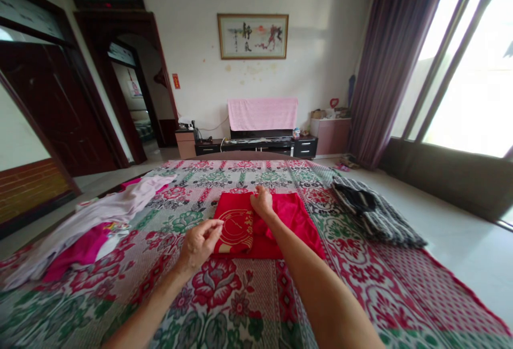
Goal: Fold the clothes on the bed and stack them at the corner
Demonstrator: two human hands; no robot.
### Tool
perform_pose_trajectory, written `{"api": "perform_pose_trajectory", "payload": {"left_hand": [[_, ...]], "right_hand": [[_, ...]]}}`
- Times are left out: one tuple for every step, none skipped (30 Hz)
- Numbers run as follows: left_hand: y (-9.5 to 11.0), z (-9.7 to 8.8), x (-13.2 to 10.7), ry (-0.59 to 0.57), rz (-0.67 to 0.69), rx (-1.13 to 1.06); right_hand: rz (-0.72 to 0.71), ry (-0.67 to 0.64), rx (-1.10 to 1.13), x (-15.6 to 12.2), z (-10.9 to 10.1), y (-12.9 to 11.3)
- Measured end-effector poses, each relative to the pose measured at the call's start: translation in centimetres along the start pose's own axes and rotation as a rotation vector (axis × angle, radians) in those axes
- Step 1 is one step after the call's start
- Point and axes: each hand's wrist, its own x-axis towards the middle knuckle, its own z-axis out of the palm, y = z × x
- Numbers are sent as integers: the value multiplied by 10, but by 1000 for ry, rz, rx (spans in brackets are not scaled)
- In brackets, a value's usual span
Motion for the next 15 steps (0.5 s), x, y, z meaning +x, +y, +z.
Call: {"api": "perform_pose_trajectory", "payload": {"left_hand": [[-6,-1,1,43,16,47],[-13,-2,1,71,32,96],[-19,-1,1,78,42,147],[-26,0,1,68,47,198],[-31,2,0,44,48,247],[-36,4,-2,15,50,293],[-40,6,-3,-15,58,336],[-43,9,-5,-41,72,378],[-45,11,-7,-64,90,417],[-46,12,-8,-81,107,453],[-46,13,-9,-95,120,486],[-46,14,-10,-108,129,516],[-46,14,-10,-121,134,541],[-45,14,-11,-134,136,564],[-45,15,-11,-147,136,587]], "right_hand": [[-49,14,-29,-4,-2,-1],[-109,12,-50,-8,-3,-3],[-175,-7,-62,-13,-5,-4],[-243,-44,-65,-19,-6,-6],[-311,-95,-64,-26,-8,-8],[-379,-148,-62,-34,-9,-10],[-443,-196,-66,-42,-11,-11],[-496,-233,-82,-49,-12,-12],[-534,-260,-108,-57,-14,-12],[-561,-282,-142,-63,-15,-11],[-576,-299,-179,-69,-17,-10],[-581,-318,-213,-74,-19,-8],[-580,-341,-241,-78,-21,-5],[-576,-363,-261,-81,-22,-3],[-569,-382,-275,-83,-23,-1]]}}
